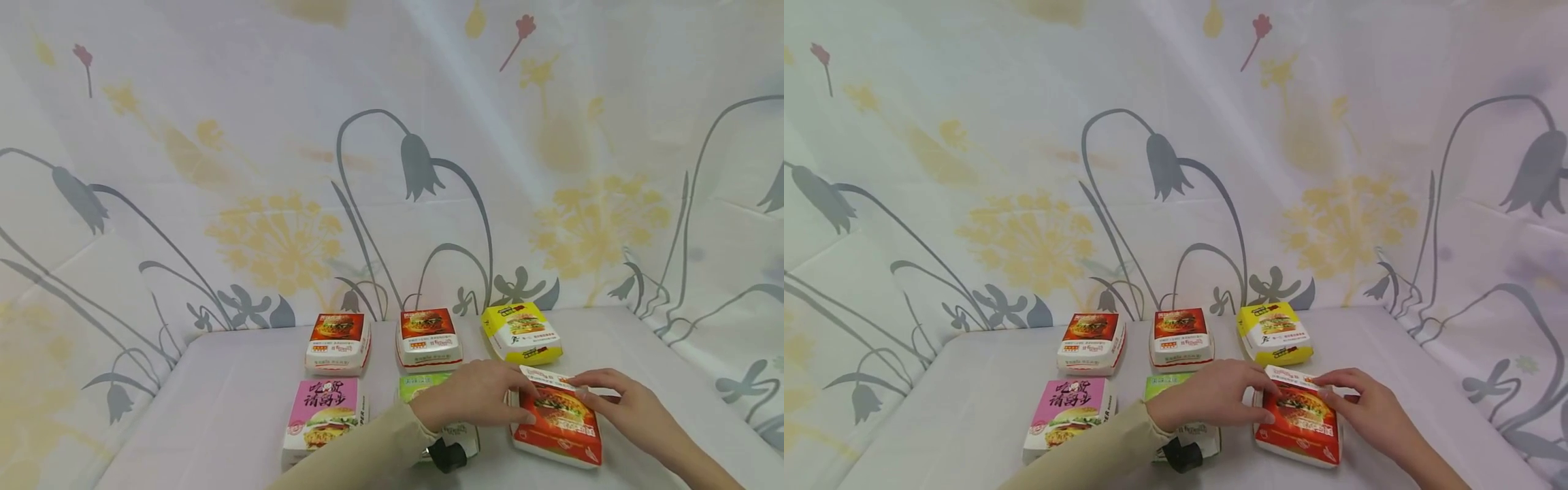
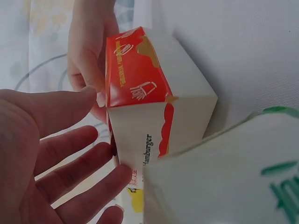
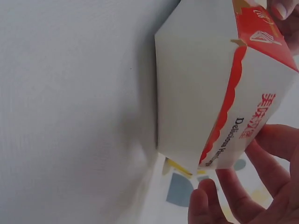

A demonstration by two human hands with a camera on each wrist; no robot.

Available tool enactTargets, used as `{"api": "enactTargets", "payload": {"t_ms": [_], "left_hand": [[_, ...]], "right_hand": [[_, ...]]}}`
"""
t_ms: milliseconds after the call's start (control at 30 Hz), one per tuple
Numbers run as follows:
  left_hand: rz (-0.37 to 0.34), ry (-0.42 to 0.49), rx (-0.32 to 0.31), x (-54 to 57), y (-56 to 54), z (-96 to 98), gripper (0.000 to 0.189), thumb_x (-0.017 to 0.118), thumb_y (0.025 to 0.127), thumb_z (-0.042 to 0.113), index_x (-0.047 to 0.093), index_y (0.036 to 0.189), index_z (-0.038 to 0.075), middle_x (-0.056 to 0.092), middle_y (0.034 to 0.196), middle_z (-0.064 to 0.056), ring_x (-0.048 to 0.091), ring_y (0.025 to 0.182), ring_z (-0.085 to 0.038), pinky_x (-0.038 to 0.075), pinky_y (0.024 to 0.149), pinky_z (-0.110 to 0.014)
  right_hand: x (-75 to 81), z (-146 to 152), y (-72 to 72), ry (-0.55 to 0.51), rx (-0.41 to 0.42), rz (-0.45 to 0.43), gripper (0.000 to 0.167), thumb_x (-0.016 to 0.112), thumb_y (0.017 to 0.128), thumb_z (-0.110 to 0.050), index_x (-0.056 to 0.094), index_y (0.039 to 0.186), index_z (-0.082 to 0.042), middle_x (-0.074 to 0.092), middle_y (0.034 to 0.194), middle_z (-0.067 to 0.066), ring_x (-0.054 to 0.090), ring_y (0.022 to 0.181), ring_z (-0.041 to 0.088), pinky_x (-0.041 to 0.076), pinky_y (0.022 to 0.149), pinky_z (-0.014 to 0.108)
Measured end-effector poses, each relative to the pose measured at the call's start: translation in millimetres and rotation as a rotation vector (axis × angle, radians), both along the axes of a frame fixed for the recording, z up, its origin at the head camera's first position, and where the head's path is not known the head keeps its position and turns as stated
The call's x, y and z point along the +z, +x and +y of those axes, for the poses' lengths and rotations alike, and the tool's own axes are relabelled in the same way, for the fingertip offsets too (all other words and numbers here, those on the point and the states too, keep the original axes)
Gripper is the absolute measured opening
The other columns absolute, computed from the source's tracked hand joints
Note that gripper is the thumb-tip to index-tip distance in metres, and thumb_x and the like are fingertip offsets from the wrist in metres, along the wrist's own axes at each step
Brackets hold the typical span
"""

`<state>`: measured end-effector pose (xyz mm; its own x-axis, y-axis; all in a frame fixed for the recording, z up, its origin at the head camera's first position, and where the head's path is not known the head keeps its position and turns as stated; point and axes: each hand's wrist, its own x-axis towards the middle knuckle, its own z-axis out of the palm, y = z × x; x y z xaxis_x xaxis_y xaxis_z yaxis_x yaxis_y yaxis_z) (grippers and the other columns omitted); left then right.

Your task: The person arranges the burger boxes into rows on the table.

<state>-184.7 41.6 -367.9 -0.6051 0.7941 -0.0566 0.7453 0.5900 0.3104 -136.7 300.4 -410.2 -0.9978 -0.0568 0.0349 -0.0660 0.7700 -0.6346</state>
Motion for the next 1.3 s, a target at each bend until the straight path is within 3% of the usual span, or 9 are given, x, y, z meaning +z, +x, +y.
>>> {"api": "enactTargets", "payload": {"t_ms": [133, 300, 500, 767, 1067, 1167, 1300], "left_hand": [[0.044, -0.019, 0.036, -0.7, 2.2, 4.0, 0.032, 0.071, 0.088, 0.052, 0.069, 0.118, 0.04, 0.057, 0.108, 0.026, 0.048, 0.087, 0.005, 0.039, 0.071, -0.016], [0.087, -0.019, 0.083, -2.3, 5.3, 9.0, 0.029, 0.07, 0.088, 0.054, 0.069, 0.114, 0.041, 0.053, 0.098, 0.023, 0.047, 0.08, 0.003, 0.038, 0.066, -0.017], [0.093, -0.018, 0.123, -6.0, 7.4, 12.9, 0.03, 0.07, 0.088, 0.053, 0.069, 0.116, 0.041, 0.053, 0.113, 0.023, 0.047, 0.086, 0.002, 0.039, 0.068, -0.017], [0.06, 0.016, 0.109, -6.4, 6.9, 13.7, 0.03, 0.074, 0.088, 0.047, 0.069, 0.117, 0.04, 0.056, 0.116, 0.023, 0.049, 0.094, 0.004, 0.04, 0.073, -0.016], [0.004, 0.055, 0.077, -7.9, 0.6, 13.1, 0.028, 0.074, 0.09, 0.038, 0.07, 0.118, 0.039, 0.057, 0.121, 0.024, 0.049, 0.102, 0.005, 0.041, 0.082, -0.015], [0.001, 0.067, 0.055, -8.4, -0.3, 13.6, 0.026, 0.073, 0.091, 0.034, 0.07, 0.117, 0.037, 0.058, 0.121, 0.026, 0.049, 0.103, 0.006, 0.04, 0.084, -0.014], [0.005, 0.07, 0.043, -8.7, -0.9, 16.2, 0.025, 0.072, 0.093, 0.029, 0.07, 0.117, 0.035, 0.059, 0.121, 0.026, 0.048, 0.103, 0.007, 0.039, 0.084, -0.011]], "right_hand": [[1.5, 5, -0.3, 0.007, 0.008, 0.005, 0.035, 0.068, 0.094, -0.036, 0.071, 0.117, -0.009, 0.065, 0.117, 0.012, 0.058, 0.11, 0.038, 0.056, 0.083, 0.048], [6.0, 9, -3.3, -0.013, 0.022, -0.043, 0.04, 0.068, 0.094, -0.039, 0.07, 0.118, -0.007, 0.066, 0.118, 0.013, 0.058, 0.111, 0.037, 0.056, 0.084, 0.047], [16.4, 8, -11.5, -0.063, 0.033, -0.115, 0.046, 0.063, 0.098, -0.04, 0.066, 0.126, -0.004, 0.064, 0.126, 0.016, 0.053, 0.119, 0.043, 0.051, 0.085, 0.056], [25.1, -1, -25.8, -0.069, 0.121, -0.12, 0.048, 0.065, 0.097, -0.036, 0.062, 0.131, -0.003, 0.058, 0.133, 0.022, 0.052, 0.121, 0.046, 0.051, 0.088, 0.056], [19.7, -6, -36.4, -0.124, 0.341, -0.149, 0.039, 0.068, 0.094, -0.026, 0.064, 0.128, -0.007, 0.06, 0.132, 0.017, 0.045, 0.126, 0.049, 0.046, 0.096, 0.06], [18.4, -5, -37.0, -0.148, 0.35, -0.183, 0.041, 0.068, 0.094, -0.025, 0.063, 0.129, -0.004, 0.059, 0.132, 0.02, 0.048, 0.124, 0.048, 0.047, 0.095, 0.058], [16.5, -3, -34.7, -0.179, 0.298, -0.228, 0.046, 0.069, 0.094, -0.028, 0.061, 0.131, -0.002, 0.055, 0.135, 0.024, 0.048, 0.124, 0.047, 0.049, 0.094, 0.056]]}}
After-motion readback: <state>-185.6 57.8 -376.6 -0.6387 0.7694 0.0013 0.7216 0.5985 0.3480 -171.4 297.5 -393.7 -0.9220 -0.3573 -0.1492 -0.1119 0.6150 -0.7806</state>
